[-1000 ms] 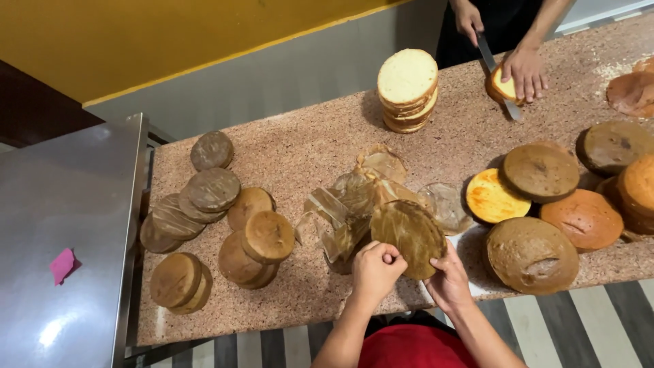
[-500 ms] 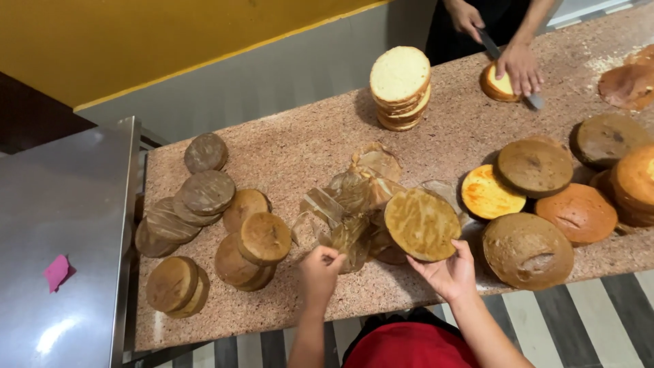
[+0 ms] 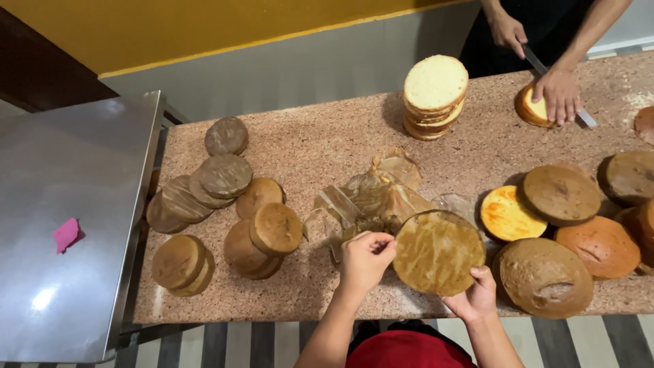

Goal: The person peels parchment paper off round baked cake layers one at a time and stacks the peeled cakes on the table, placing the discarded paper in a pile. Another worker at the far side of the table trims cake layers with a long knife.

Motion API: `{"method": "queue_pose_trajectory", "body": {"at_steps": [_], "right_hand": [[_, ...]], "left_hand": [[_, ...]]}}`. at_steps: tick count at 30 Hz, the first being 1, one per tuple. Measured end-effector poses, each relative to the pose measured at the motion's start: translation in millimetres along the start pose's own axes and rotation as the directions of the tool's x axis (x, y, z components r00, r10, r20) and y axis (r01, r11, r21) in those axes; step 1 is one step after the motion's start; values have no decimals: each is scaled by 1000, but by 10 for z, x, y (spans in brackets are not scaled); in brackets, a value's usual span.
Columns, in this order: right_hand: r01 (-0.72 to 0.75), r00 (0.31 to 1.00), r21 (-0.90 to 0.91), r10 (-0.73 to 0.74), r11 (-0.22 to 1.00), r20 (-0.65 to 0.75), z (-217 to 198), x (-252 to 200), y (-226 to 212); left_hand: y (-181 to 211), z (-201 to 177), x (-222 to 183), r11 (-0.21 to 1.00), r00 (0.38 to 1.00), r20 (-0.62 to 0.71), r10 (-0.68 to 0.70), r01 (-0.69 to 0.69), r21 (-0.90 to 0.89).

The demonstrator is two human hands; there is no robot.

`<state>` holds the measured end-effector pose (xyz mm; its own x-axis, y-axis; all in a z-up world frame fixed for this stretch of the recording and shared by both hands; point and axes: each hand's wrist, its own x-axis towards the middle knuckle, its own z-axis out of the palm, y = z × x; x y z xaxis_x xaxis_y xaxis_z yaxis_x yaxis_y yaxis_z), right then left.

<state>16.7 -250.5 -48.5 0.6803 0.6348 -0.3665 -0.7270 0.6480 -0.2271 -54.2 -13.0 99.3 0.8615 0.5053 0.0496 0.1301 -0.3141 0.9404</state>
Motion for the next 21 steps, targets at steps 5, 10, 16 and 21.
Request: {"method": "queue_pose_trajectory", "body": {"at_steps": [5, 10, 16, 21], "right_hand": [[-100, 993, 130, 108, 986, -54, -180, 44, 122], [-180, 980, 233, 155, 956, 122, -291, 51, 86], [53, 970, -28, -58, 998, -236, 494, 220, -357], [318, 782, -596, -559, 737, -274, 499, 809, -1105]], "left_hand": [[-352, 39, 53, 970, 983, -19, -181, 175, -168], [-1131, -186, 172, 896, 932, -97, -349, 302, -325], [-1816, 129, 465, 942, 983, -179, -35, 92, 323], [-1196, 1429, 710, 803, 875, 483, 39, -315, 506]]}}
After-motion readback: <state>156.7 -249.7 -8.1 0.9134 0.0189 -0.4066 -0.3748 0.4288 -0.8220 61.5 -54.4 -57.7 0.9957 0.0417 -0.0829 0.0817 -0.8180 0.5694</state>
